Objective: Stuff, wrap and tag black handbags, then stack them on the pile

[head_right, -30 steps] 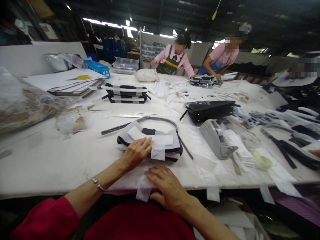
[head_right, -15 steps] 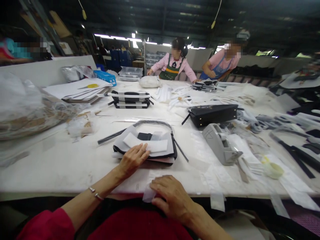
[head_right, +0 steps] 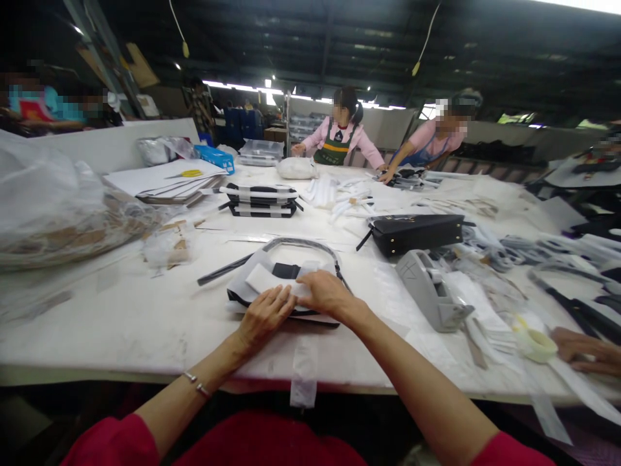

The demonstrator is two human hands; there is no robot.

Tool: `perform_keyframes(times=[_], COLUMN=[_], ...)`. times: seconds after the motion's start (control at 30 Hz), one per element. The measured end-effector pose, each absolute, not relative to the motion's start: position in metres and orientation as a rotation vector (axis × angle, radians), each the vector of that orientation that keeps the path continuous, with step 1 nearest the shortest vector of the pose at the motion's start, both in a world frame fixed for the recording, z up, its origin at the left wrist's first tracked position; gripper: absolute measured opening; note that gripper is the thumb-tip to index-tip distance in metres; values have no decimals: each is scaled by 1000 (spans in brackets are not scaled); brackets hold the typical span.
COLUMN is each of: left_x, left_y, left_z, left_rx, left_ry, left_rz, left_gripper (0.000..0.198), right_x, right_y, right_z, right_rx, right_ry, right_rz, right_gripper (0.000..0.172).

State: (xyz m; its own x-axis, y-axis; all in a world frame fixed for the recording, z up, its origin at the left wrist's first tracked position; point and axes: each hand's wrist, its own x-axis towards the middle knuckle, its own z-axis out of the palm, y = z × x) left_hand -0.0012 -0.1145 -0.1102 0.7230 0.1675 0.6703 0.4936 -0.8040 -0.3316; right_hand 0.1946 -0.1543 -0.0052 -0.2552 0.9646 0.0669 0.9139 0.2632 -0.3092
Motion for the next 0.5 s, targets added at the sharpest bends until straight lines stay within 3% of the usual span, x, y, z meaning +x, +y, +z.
perform_keyframes(times=[0.07,0.27,0.37,0.5], left_x=[-2,-7,-6,-5], left_y=[-116,-124,-125,-124], left_z=[-109,-103,-102,-101], left_rx=[-2472,-2724,-2728,-2716], left_ry=[-525,-652,-667,-665], left_rz=[-830,-780,-812,-834], left_gripper=[30,56,53,46], right_x=[194,214,217,201], right_y=[-157,-190,-195,-175], right_z=[-14,-25,-19,-2], right_rx=[-1782,-1559,-1633,-1841], right_ry=[-2272,-2182,-2150,-2237], right_rz=[316,200,229,230], right_gripper=[15,20,16,42])
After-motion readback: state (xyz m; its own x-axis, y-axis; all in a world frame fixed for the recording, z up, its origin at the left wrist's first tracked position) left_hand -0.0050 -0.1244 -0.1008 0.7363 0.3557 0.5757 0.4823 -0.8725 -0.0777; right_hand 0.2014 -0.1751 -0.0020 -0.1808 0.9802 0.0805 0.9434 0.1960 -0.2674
